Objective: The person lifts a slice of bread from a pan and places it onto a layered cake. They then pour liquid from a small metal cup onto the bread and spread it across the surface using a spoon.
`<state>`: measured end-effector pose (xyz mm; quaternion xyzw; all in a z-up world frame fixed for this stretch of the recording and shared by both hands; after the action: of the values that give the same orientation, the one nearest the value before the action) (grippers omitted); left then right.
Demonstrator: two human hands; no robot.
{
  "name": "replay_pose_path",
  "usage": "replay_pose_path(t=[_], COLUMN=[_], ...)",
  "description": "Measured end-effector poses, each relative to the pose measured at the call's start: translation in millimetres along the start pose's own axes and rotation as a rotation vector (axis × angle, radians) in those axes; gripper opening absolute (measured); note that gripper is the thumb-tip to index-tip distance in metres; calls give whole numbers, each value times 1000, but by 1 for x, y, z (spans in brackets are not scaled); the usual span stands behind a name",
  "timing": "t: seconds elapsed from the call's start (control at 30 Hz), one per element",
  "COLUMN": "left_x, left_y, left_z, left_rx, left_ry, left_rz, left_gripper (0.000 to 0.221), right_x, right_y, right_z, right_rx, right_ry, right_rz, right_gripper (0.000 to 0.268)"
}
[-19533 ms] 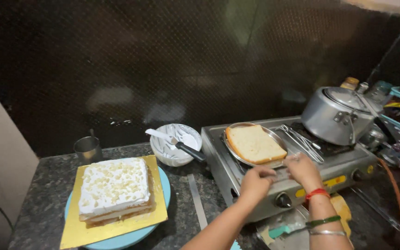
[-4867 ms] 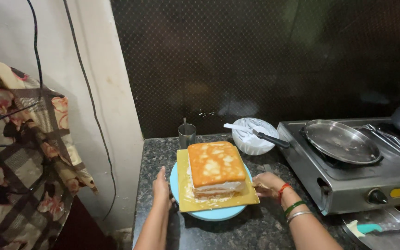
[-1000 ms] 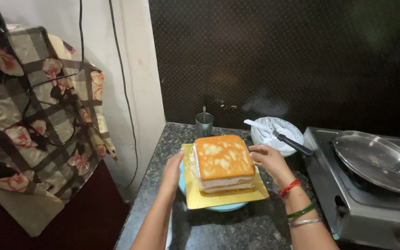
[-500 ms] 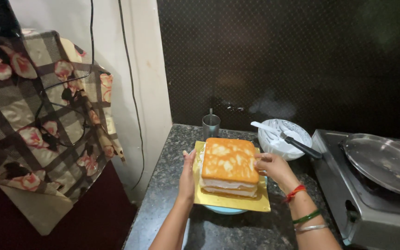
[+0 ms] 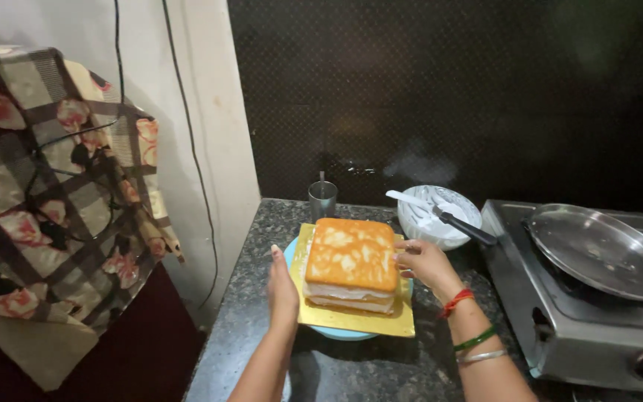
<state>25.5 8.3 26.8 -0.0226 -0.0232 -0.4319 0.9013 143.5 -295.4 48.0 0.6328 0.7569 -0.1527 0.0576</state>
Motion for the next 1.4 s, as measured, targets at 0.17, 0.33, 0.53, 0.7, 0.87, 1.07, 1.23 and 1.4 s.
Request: replay_pose_path(t=[0.17, 0.33, 0.53, 0.7, 0.87, 1.07, 1.23, 1.4], left_x=[14, -3, -19, -19, -10, -8, -6, -15], left_y=[24, 75, 79, 66, 16, 99, 24, 10], left_z=[-12, -47, -38, -47, -3, -103, -17, 21], left_rx=[-170, -183, 66, -55, -377, -154, -480, -424], left_ry=[-342, -247, -214, 65, -312, -376, -319, -410], left_rz=[-216, -144, -52, 47, -103, -174, -143, -70], left_gripper=[96, 101, 104, 103, 103, 104, 104, 100], right_x=[-1, -1, 3, 27, 62, 86, 93, 83], right_y=[-2, 16, -7, -31, -84, -95, -100, -85], right_z=[-3, 12, -12, -45, -82, -87, -94, -93], right_rx=[-17, -8, -54, -363, -439, -605, -660, -698], right_ry=[-40, 63, -58, -296, -428, -671, -689, -444], right_rz=[7, -57, -28, -206, -430, -329, -248, -245], right_gripper=[36, 36, 37, 56, 68, 60, 48, 36])
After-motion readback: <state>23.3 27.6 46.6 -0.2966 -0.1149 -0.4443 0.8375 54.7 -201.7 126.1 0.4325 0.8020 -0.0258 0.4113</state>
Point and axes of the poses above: each hand's wrist, its own y-axis towards the middle knuckle, its own x-axis out of the palm, z = x × y, the point moved 6 cm from there along y, towards the middle knuckle, and after that the axes turned 5 degrees about x, right-handed, at the moved point
